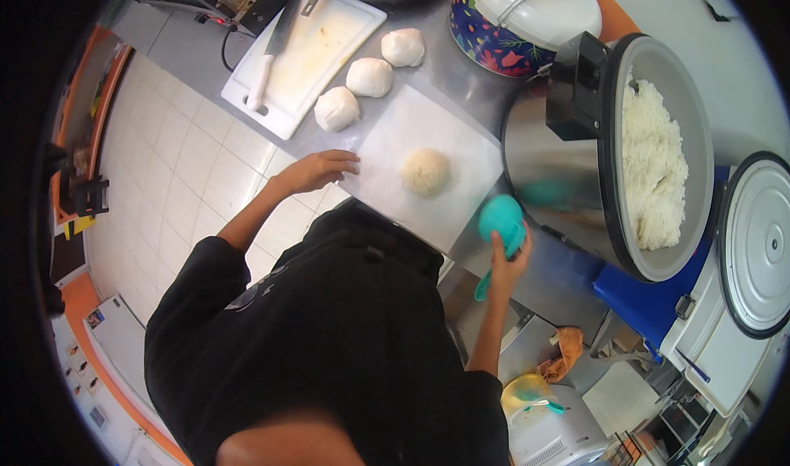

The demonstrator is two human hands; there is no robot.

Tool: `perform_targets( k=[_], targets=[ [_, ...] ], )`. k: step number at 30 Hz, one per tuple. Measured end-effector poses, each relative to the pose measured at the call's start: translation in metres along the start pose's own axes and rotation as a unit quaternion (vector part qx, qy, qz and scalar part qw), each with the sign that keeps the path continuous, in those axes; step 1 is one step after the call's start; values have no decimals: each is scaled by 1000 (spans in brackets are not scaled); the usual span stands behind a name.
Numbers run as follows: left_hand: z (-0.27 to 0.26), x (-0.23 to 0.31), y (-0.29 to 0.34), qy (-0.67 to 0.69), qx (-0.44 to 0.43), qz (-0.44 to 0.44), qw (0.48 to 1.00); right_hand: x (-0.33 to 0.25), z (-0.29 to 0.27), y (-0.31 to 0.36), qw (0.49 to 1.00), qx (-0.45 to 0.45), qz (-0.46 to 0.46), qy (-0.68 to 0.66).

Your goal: The person scoops cooked rice from a large cooker with a green scoop, places it on a cutting board, and shapes it into round balls by hand. The formed rice balls are placed in a row and then transferred into a cooler. The person also wipes the countertop with an orange cloth.

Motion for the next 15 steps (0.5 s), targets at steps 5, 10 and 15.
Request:
perform_targets(
  k=[5, 10, 15],
  targets=[
    [-4, 0, -9, 19, -26, -16, 999, 78, -45, -14, 972, 199, -75, 101],
    [-2, -6, -14, -12, -21, 43, 999, 80, -43, -6, 848, 366, -178, 340],
    [0, -5, -20, 1, -9, 25, 1000, 49, 34, 18, 913, 47, -369, 166]
  ],
)
Point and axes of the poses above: each hand's wrist, its own y-axis away from the middle knuckle, its own z-axis out of the palm, x = y × z, the point moved 2 cm from there along -y, towards the middle knuckle, and after that the axes turned 6 degrees about x, right-handed, at the moved point
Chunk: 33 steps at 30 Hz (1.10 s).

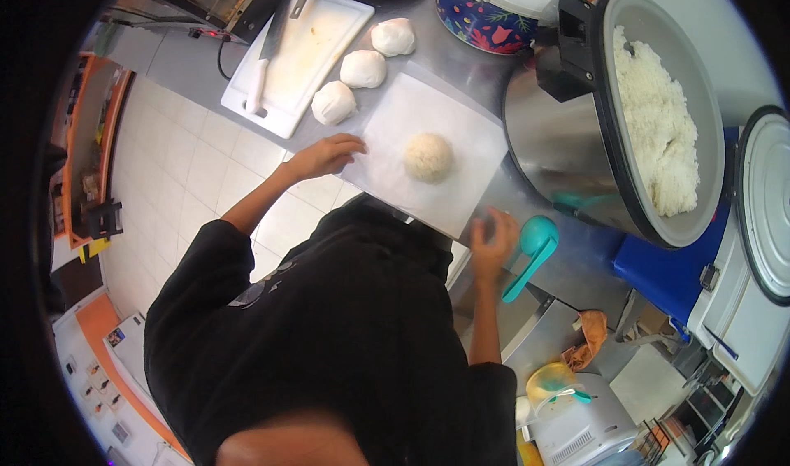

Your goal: The person scoops cooked rice from a large cooker with a green scoop, places it on a cutting board, and shapes it into round balls by hand. The formed rice balls are placed in a row and then transferred into a cooler. The person also wipes the countertop with an orange cloth.

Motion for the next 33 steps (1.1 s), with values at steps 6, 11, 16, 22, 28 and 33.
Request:
perform_targets(
  k=[6, 11, 16, 22, 28, 33],
  targets=[
    [-11, 8, 0, 53, 17, -30, 998, -41, 34, 6, 976, -199, -79, 32],
    [-15, -1, 12, -9, 22, -25, 999, -29, 31, 2, 973, -216, -84, -16],
    [-10, -17, 6, -20, 38, 44, 998, -16, 35, 1, 973, -213, -63, -63],
    [-6, -26, -5, -33, 36, 70, 996, -21, 35, -1, 973, -207, -76, -63],
    [-11, -1, -3, -78, 34, 72, 994, -18, 33, 6, 969, -182, -155, -56],
    [1, 29, 13, -184, -5, 82, 979, -14, 34, 7, 971, -150, -172, -68]
  ],
)
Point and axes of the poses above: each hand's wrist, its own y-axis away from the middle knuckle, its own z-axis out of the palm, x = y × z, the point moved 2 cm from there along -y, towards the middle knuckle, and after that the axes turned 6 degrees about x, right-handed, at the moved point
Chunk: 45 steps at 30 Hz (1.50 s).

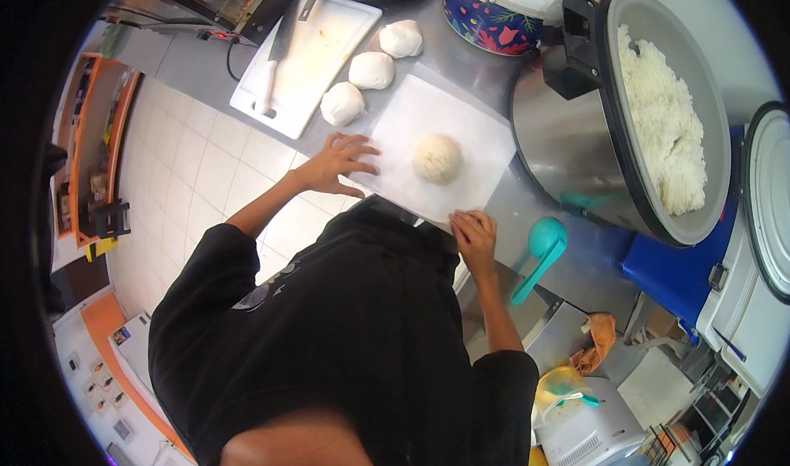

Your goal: The person scoops cooked rice from a large cooker with a green scoop, places it on a cutting board, and shapes it into round balls by hand. The formed rice balls are placed in a row and then transferred into a cooler. The person also wipes the countertop with an orange cloth.

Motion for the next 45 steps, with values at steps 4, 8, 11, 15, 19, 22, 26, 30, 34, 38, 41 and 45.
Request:
perform_targets(
  k=[4, 8, 11, 15, 19, 22, 26, 30, 34, 38, 41, 45],
  targets=[
    [17, 8, -2, 11, 2, 33, 999, -5, -4, -4, 1000, 11, 14, -15],
    [29, 4, -3, 26, 11, 47, 998, -8, -9, -7, 1000, -15, -12, 8],
    [28, 2, -2, 59, 15, 41, 997, -5, -11, -8, 999, -25, -40, -22],
    [25, 8, -5, 70, 36, 34, 996, 1, -14, -11, 999, -31, -3, -30],
    [26, 16, -15, 78, 70, 46, 993, -1, -18, -17, 994, -34, 92, -37],
    [29, 21, -24, 83, 71, 50, 993, -3, -19, -22, 978, -37, 187, -82],
    [30, 25, -32, 96, 61, 50, 992, -3, -19, -25, 943, -33, 282, -172],
    [32, 31, -37, 102, 48, 48, 992, 1, -15, -22, 929, -29, 312, -198],
    [37, 37, -42, 105, 39, 47, 993, 4, -10, -19, 926, -10, 309, -217],
    [43, 42, -48, 129, 47, 46, 989, 1, -7, -19, 918, 12, 318, -236],
    [43, 46, -54, 103, 75, 49, 991, -1, -7, -21, 900, -26, 372, -228],
    [35, 47, -64, 67, 103, 11, 992, -3, -15, -39, 987, 17, 132, -95]
  ],
)
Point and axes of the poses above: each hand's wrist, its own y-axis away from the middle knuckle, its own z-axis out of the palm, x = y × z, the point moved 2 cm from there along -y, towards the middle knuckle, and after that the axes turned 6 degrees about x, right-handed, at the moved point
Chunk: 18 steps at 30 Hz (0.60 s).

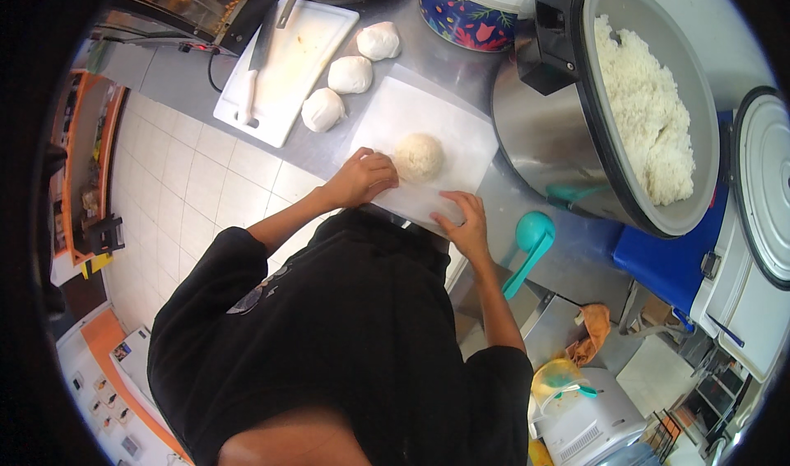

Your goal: The person scoops cooked rice from a large cooker with a green scoop, places it on a cutting board, and shapes it into round balls by hand. The formed rice balls are placed in a row and then transferred into a cooler. The person also wipes the countertop with an orange cloth.

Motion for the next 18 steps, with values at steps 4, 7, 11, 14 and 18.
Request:
perform_targets(
  k=[4, 7, 11, 14, 18],
  targets=[
    [-25, -19, -8, -50, 18, -7, 999, 15, -8, -21, 998, 19, 26, -57],
    [-44, -49, -4, 2, -56, -76, 996, 29, -4, -27, 979, 13, 172, -112],
    [-30, -62, 3, 168, -19, -177, 969, 31, 15, -23, 965, 123, 187, -138],
    [-13, -62, 8, 197, 31, -226, 953, 27, 29, -15, 959, 244, 138, -46],
    [-2, -58, 14, 132, 85, -236, 959, 24, 38, 0, 963, 235, 134, -15]
  ],
)
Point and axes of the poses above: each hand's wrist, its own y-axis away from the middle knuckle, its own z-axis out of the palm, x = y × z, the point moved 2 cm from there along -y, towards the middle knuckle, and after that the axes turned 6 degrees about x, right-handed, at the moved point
